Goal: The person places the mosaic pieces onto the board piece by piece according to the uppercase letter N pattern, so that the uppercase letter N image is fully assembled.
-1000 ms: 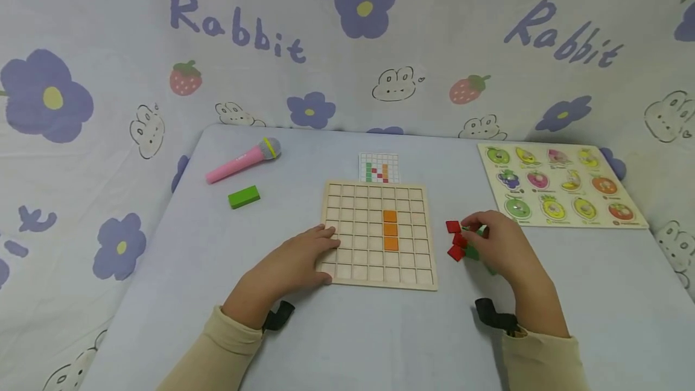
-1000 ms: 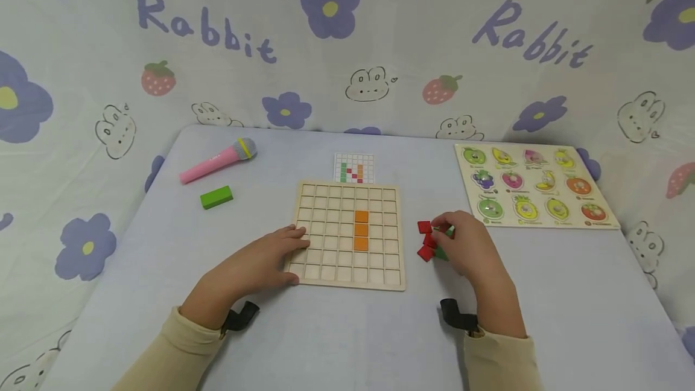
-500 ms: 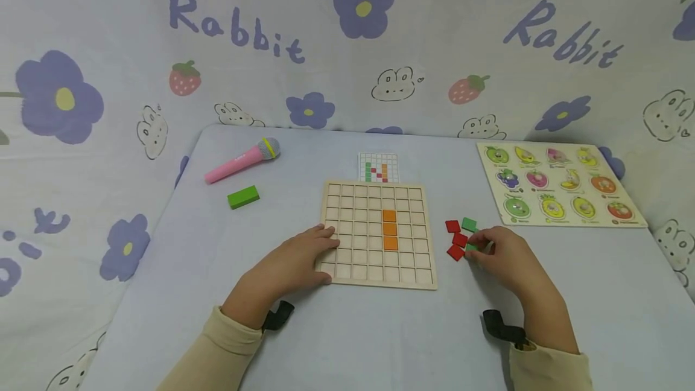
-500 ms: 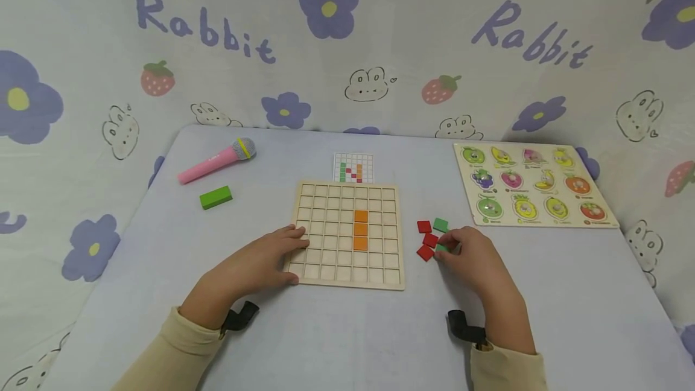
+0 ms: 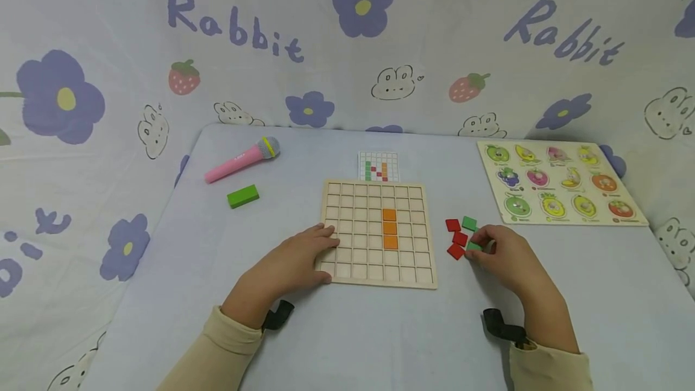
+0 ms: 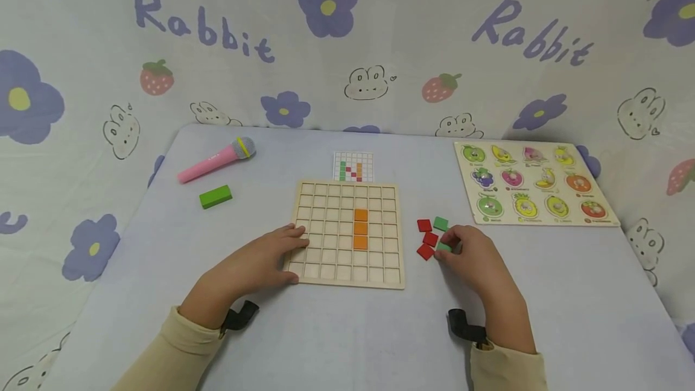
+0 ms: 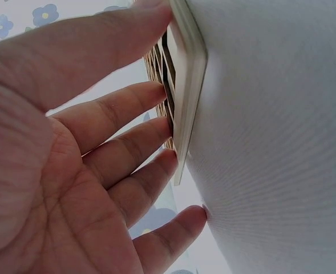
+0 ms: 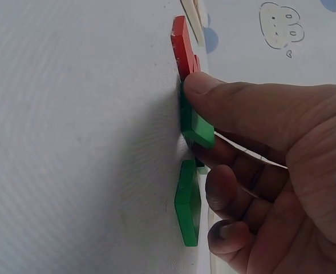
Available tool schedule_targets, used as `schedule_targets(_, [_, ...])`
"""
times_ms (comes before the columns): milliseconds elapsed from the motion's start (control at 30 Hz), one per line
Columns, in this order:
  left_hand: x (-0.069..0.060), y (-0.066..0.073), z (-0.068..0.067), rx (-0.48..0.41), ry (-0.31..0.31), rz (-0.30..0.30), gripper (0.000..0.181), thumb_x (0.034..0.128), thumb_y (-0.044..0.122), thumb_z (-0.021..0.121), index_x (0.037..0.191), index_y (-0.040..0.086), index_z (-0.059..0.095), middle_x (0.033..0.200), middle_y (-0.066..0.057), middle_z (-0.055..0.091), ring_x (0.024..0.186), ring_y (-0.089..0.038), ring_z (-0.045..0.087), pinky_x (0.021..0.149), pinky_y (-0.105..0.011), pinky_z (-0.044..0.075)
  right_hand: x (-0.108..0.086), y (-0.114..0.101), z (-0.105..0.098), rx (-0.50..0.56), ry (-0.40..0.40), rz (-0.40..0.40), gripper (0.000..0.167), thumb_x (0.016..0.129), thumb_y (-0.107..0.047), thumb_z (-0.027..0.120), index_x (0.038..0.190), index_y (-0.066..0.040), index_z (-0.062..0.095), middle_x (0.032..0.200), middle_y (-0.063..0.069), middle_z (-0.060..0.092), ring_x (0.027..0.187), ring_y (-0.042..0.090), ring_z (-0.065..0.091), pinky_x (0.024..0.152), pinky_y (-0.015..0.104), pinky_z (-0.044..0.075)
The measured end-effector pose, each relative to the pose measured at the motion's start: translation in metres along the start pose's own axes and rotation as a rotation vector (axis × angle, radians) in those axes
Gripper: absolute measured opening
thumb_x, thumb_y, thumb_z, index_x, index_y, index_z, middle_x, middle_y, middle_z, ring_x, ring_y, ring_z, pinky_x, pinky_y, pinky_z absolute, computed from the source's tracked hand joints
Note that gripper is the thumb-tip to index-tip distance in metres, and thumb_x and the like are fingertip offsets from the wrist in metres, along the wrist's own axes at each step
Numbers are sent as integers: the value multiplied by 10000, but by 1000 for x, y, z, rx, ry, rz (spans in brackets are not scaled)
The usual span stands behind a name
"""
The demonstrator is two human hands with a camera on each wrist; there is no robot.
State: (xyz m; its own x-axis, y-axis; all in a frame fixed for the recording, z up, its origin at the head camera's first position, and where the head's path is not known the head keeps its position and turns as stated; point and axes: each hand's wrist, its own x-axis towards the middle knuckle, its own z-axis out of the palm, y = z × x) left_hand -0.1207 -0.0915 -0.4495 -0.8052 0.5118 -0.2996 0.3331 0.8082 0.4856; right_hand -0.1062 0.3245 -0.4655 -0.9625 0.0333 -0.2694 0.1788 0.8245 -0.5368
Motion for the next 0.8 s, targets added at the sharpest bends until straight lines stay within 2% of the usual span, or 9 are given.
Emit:
schedule_targets(300, [0,0,-1,2,-2,-2,717,968,238,855,1613,150,554,1766,-36,394,1680,-280,278,1347,-556,299,0,-5,1,-4,3,-15,370,954,-227,858,1236,-46,703,1056,144,652,941,283,565,679,330,524])
schedule_targets(367, [1,-1,0,5,0,-1,717,966,241,856,1610,151,556,1765,-37,397,1679,-283,281,1344,-560,303,0,-10,4,-9,10,-30,361,952,-225,862,1227,-40,721,1088,154,658,972,293,569,714,340,541])
schedule_targets(567, [2,-3,2,7,2,-3,716,966,247,857,1610,155,558,1765,-34,397,1679,-281,282,1341,-565,307,1,-21,15,-33,35,-85,271,942,-224,876,1106,-43,758,1121,158,673,1029,318,594,907,479,585])
schedule_targets(800, [3,-4,4,12,2,1,718,967,251,856,1612,159,555,1765,-31,397,1680,-276,279,1343,-564,305,-3,-28,18,-52,28,-52,275,951,-224,868,1121,-32,769,1157,167,667,1068,337,608,989,555,587])
